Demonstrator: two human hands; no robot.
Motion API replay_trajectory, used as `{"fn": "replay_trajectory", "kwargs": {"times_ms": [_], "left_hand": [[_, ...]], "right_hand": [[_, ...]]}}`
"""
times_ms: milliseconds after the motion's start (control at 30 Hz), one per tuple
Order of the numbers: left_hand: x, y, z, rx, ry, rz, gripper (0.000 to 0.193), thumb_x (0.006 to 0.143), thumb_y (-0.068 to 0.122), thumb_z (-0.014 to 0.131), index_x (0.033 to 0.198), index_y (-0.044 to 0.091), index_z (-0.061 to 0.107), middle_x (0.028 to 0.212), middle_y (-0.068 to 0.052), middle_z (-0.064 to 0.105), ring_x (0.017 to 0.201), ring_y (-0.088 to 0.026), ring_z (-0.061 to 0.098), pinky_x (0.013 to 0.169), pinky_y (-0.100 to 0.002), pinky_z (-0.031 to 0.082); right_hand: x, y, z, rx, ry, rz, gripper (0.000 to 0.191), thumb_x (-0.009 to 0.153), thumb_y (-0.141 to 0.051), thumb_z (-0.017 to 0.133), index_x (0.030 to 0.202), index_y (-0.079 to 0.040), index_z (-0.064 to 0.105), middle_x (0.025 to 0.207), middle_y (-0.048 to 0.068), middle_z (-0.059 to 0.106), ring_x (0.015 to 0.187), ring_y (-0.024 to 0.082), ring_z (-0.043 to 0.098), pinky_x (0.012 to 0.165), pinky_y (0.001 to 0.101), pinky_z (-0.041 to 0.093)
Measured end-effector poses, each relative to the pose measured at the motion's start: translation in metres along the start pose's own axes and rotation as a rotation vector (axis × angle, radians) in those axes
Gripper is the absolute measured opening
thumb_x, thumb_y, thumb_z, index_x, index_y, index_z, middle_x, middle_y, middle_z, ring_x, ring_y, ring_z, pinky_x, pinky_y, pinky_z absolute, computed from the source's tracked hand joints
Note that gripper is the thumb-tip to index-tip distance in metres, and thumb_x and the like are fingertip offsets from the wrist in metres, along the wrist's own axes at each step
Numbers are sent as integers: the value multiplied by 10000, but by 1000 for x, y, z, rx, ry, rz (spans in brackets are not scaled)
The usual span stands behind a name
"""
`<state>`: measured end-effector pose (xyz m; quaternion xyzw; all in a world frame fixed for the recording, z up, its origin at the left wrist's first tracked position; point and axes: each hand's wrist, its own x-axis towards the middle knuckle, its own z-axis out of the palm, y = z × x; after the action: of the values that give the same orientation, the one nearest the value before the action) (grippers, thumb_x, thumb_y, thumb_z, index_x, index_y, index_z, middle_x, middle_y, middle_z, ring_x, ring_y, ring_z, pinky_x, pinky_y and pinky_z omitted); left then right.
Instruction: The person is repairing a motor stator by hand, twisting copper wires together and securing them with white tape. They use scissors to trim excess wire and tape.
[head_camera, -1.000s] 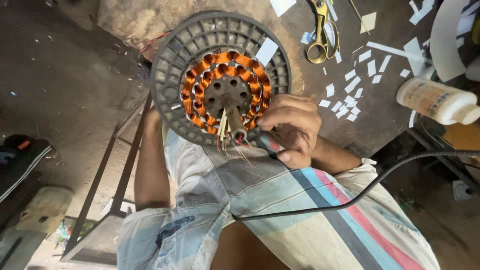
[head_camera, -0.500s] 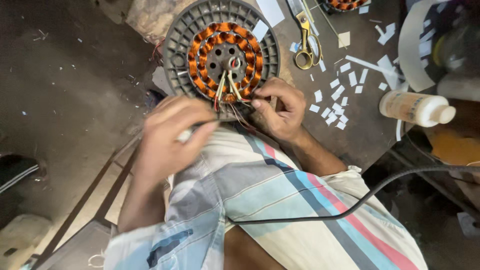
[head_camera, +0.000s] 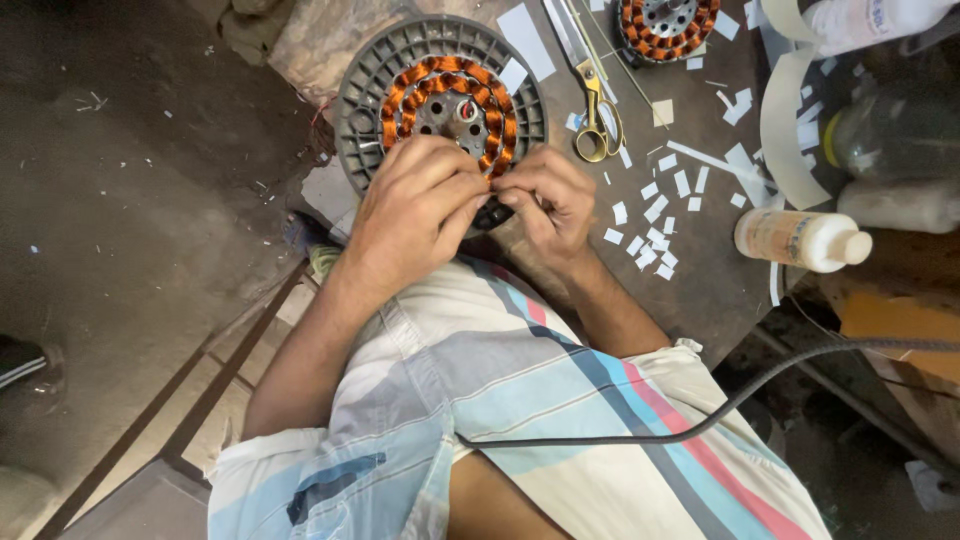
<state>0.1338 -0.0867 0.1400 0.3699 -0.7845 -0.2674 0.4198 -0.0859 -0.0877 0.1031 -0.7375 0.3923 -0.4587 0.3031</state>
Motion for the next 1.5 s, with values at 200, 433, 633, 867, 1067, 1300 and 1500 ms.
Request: {"fn": "replay_trajectory", "kwargs": {"times_ms": [200,433,633,867,1067,1300,1500], "left_hand": [[-1,-12,4,34,24,29,133,894,62,761,1008,18,710,1076,-98,659,1082,-300,605,969,-453,465],[6,-26,4,-39,-8,-10,296,878,148,815,1120,25,696,1173,-122,654,1180,-320,608,1070,-469,472],[-9,-38,-20,-103,-19,2,652,747,338,889,1259,26,632,1294,-164,619,1297,-373,569,1207,-581,367],[-20,-35,-30,-8,-38,-86,700,704,314,895,1286,22,639,1402,-183,587,1407,-389,493,1226,-581,327],[-23,-45,-28,77,-103,-62,574,733,196,883,1250,50,679,1424,-163,600,1415,-386,495,1212,-532,369],[-7,-35,-31,50,13,-21,405,760,118,785,1154,48,722,1229,-109,677,1231,-324,585,1157,-509,379],[4,-33,-24,-225,30,-60,305,925,176,773,1185,29,707,1155,-113,717,1192,-272,609,1155,-459,387]], "right_hand": [[5,-5,9,-138,70,71,82,905,-4,721,839,32,687,761,103,589,638,197,537,588,332,402],[13,31,-4,69,45,43,284,908,-87,739,697,14,578,670,74,527,578,199,469,545,328,324],[53,-9,-37,178,-225,-71,193,984,-139,643,882,24,634,888,149,628,803,262,600,720,367,464],[84,-33,-23,-96,-642,13,151,993,-43,690,1135,3,708,1070,142,723,970,289,724,849,359,575],[69,-34,-17,-217,-556,-46,267,850,-123,821,1038,19,696,1022,168,657,872,305,689,762,366,557],[70,-39,-18,-248,-413,1,146,939,-58,817,1045,-9,729,1017,117,695,879,250,709,739,347,545],[81,-43,-18,-323,-374,-236,155,866,-15,837,959,-23,712,958,93,691,853,278,687,753,393,513]]}}
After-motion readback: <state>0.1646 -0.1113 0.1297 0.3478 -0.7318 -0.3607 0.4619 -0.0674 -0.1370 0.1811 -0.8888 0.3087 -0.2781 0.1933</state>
